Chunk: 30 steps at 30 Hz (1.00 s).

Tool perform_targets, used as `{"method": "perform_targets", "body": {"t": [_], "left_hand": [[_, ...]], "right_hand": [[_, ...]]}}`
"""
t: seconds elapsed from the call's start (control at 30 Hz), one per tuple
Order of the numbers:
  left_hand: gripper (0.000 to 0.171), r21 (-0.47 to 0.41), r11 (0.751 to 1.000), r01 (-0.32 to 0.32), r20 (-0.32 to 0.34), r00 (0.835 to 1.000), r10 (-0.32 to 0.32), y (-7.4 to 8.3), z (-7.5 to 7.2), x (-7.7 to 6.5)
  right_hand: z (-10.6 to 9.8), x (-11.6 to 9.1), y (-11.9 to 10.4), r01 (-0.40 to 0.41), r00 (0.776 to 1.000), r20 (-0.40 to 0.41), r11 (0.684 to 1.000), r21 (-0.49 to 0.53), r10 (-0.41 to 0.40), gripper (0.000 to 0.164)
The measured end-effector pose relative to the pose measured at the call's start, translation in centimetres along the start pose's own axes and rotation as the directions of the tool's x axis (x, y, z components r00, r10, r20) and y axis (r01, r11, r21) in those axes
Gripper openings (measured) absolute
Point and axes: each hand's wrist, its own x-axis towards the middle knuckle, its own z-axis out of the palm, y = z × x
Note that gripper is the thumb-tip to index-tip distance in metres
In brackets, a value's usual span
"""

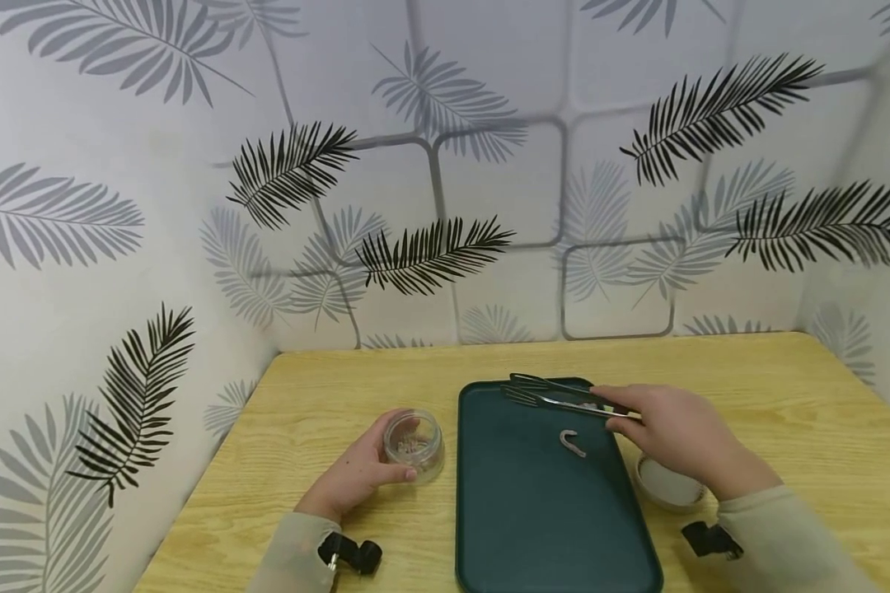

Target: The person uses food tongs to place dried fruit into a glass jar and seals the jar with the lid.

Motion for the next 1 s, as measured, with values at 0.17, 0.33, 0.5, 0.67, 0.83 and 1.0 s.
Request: {"method": "perform_targets", "body": {"t": [0.17,0.33,0.5,0.67,0.83,1.0], "left_hand": [[0.086,0.004,1.0,0.0,-0.003,1.0,0.0,0.0,0.1,0.0],[0.086,0.002,1.0,0.001,-0.003,1.0,-0.001,0.1,0.1,0.0],[0.086,0.008,1.0,0.002,-0.004,1.0,-0.002,0.1,0.1,-0.1],[0.087,0.014,1.0,0.001,-0.005,1.0,-0.001,0.2,0.2,-0.1],[0.087,0.024,1.0,0.003,-0.014,1.0,-0.002,0.2,0.2,-0.1],[0.087,0.033,0.999,0.011,-0.022,1.0,-0.01,0.3,0.3,-0.1]], "right_hand": [[-0.2,-0.6,1.6,-0.065,0.997,0.029,0.998,-0.006,0.065,0.047],[-0.4,-1.1,3.0,-0.1,0.994,0.049,0.995,0.002,0.1,0.047],[-0.3,-1.5,4.1,-0.109,0.992,0.069,0.994,0.007,0.108,0.046],[-0.4,-2.0,5.4,-0.127,0.987,0.097,0.992,0.003,0.126,0.047],[-0.9,-2.2,6.0,-0.145,0.98,0.136,0.989,-0.003,0.144,0.047],[-0.9,-2.3,6.2,-0.159,0.976,0.151,0.987,-0.018,0.159,0.046]]}}
